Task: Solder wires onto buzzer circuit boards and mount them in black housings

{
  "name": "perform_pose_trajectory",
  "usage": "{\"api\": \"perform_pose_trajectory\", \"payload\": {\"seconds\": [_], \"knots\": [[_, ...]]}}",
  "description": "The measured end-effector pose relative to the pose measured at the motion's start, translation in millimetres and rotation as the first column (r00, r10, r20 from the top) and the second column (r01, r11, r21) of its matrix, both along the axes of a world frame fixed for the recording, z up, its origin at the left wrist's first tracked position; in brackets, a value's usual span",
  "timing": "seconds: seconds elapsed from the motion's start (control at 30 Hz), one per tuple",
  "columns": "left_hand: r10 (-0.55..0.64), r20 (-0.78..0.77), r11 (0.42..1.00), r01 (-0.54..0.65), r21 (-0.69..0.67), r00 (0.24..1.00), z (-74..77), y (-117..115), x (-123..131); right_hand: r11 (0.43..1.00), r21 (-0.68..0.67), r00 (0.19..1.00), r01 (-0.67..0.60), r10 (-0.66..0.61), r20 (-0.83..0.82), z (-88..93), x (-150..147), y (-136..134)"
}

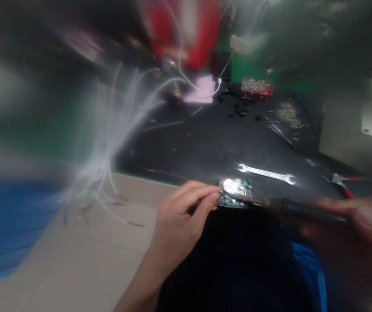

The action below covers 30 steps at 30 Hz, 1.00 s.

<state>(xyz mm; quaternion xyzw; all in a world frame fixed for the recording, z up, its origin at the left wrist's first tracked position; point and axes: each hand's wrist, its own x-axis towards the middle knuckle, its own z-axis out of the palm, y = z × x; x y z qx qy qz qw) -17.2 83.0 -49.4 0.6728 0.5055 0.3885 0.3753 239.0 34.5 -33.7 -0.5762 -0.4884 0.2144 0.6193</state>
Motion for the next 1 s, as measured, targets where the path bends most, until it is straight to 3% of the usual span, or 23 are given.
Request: {"api": "perform_pose_trajectory", "payload": {"seconds": [0.13,0.43,0.6,1.0], "knots": [[0.002,-0.009,1.000,-0.002,0.017,1.000,0.0,-0.3,-0.7,0.999,-0.030,0.981,0.036,-0.041,-0.192,0.0,-0.2,0.1],[-0.017,-0.059,0.999,0.020,0.049,0.998,1.9,-0.9,-2.6,0.994,-0.028,0.977,0.107,-0.111,-0.182,4.0,-4.1,2.2],[-0.019,-0.087,0.994,0.028,0.104,0.996,4.9,-0.1,-2.2,0.999,-0.004,0.985,0.042,-0.042,-0.167,3.7,-2.7,1.5],[-0.035,-0.130,0.984,0.058,0.171,0.991,6.5,1.6,-4.6,0.981,-0.151,0.933,0.118,-0.162,-0.321,6.6,-4.9,-2.0]]}}
